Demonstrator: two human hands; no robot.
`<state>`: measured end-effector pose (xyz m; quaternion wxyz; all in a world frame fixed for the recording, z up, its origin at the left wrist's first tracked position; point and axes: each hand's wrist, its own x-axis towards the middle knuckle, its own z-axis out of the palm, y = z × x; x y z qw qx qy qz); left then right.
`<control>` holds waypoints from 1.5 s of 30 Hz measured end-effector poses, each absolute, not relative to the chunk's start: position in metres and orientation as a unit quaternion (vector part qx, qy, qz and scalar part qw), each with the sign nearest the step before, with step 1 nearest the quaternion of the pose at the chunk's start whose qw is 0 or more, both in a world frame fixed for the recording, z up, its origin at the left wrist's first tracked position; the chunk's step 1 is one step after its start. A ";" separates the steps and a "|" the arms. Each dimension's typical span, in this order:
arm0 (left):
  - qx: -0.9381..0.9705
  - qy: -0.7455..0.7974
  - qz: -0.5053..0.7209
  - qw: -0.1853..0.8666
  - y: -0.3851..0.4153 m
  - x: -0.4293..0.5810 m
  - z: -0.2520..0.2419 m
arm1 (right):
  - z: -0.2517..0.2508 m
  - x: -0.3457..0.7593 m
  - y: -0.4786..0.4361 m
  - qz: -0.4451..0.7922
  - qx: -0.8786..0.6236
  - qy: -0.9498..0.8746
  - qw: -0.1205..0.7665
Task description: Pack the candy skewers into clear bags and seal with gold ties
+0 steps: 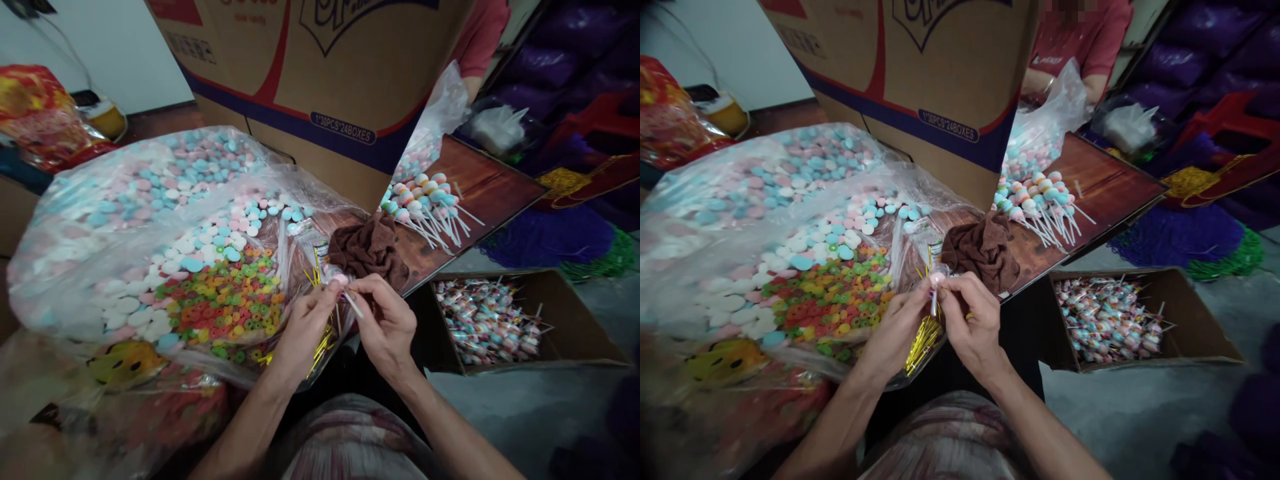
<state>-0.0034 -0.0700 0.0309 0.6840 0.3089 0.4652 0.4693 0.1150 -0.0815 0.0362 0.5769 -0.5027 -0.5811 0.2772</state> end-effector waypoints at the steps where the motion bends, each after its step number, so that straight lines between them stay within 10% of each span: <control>1: 0.333 0.453 0.457 0.690 -0.071 -0.001 0.032 | 0.034 0.119 -0.084 0.303 -0.507 -0.561 0.580; 10: 0.486 0.507 0.431 0.566 -0.066 0.036 0.024 | -0.002 0.161 -0.121 0.579 -0.493 -0.380 0.526; 22: 0.587 0.555 0.438 0.395 -0.015 0.018 0.014 | -0.039 0.277 -0.127 0.443 -0.514 -0.031 0.734; 45: 0.594 0.412 0.493 0.484 -0.002 0.035 0.025 | -0.006 0.154 -0.041 0.149 -0.626 -0.596 0.480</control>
